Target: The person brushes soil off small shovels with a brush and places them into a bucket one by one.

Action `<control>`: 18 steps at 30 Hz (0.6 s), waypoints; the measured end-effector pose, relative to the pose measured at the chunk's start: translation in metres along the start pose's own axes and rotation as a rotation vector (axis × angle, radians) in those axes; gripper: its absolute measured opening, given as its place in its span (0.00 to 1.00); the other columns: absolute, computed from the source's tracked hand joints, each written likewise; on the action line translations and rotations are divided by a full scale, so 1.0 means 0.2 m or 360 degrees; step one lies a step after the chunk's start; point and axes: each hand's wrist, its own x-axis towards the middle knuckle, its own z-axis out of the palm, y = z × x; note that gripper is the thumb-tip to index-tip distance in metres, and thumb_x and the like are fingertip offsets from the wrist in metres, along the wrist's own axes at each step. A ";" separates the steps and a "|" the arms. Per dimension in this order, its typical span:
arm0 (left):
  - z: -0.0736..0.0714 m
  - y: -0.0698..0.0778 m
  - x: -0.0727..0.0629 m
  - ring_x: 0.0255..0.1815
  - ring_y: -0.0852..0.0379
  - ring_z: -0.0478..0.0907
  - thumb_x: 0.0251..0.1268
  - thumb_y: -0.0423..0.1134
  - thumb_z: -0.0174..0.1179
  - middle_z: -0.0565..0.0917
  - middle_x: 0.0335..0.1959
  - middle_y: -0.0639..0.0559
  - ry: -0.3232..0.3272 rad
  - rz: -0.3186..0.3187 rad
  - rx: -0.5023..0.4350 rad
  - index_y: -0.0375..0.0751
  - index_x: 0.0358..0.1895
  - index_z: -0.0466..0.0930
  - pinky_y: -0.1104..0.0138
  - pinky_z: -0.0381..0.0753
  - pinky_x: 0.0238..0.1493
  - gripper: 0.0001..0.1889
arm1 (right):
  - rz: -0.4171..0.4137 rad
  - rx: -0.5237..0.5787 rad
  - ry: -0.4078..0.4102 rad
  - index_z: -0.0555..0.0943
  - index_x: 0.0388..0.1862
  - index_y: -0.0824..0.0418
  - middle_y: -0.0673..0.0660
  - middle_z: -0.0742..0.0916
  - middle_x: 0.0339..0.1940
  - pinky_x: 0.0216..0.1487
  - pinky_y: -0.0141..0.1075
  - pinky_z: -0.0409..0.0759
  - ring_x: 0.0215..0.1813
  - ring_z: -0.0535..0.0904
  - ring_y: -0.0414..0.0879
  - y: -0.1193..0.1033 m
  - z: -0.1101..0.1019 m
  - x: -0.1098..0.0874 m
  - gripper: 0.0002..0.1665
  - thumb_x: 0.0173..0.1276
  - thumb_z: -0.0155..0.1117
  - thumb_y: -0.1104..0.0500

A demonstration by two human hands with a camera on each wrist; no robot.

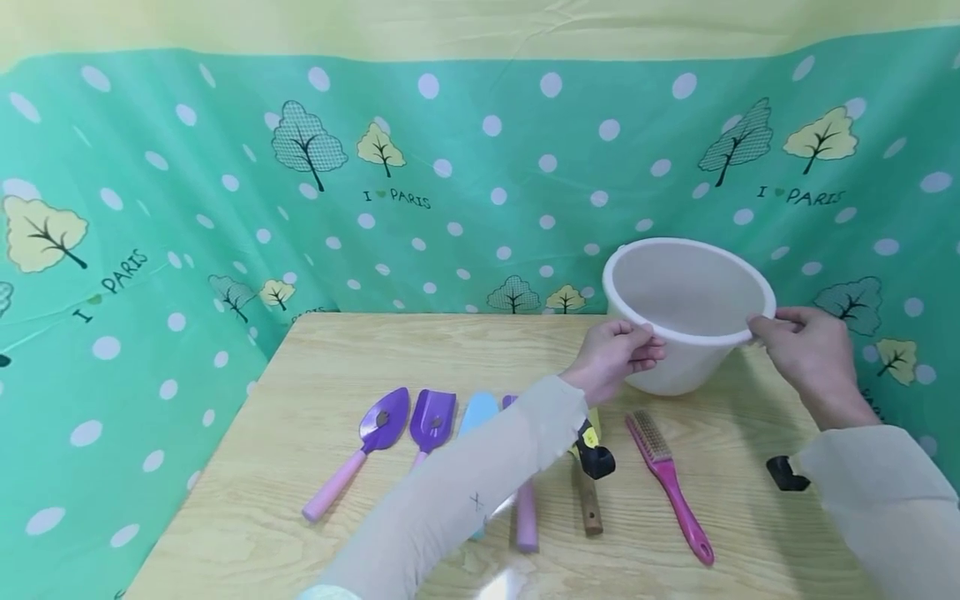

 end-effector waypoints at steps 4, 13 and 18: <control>-0.03 0.01 -0.01 0.26 0.55 0.83 0.61 0.31 0.61 0.85 0.25 0.44 -0.0017 -0.0008 -0.0012 0.39 0.28 0.78 0.63 0.84 0.35 0.04 | -0.0013 -0.0004 -0.0005 0.49 0.74 0.72 0.77 0.69 0.61 0.42 0.56 0.74 0.56 0.68 0.70 -0.02 0.02 0.00 0.52 0.69 0.43 0.34; -0.06 0.02 -0.02 0.27 0.54 0.84 0.61 0.31 0.61 0.85 0.26 0.43 -0.0018 -0.0016 -0.0040 0.38 0.29 0.77 0.64 0.84 0.34 0.04 | -0.0050 -0.0010 -0.0017 0.51 0.73 0.72 0.74 0.71 0.60 0.36 0.41 0.75 0.52 0.70 0.63 -0.03 0.04 0.01 0.52 0.68 0.44 0.33; -0.09 0.02 -0.02 0.26 0.56 0.83 0.62 0.31 0.60 0.85 0.26 0.44 -0.0048 -0.0019 -0.0055 0.39 0.29 0.77 0.64 0.84 0.35 0.04 | -0.0054 -0.0016 -0.0019 0.53 0.73 0.72 0.72 0.72 0.60 0.36 0.39 0.74 0.50 0.70 0.59 -0.03 0.06 0.02 0.53 0.67 0.44 0.31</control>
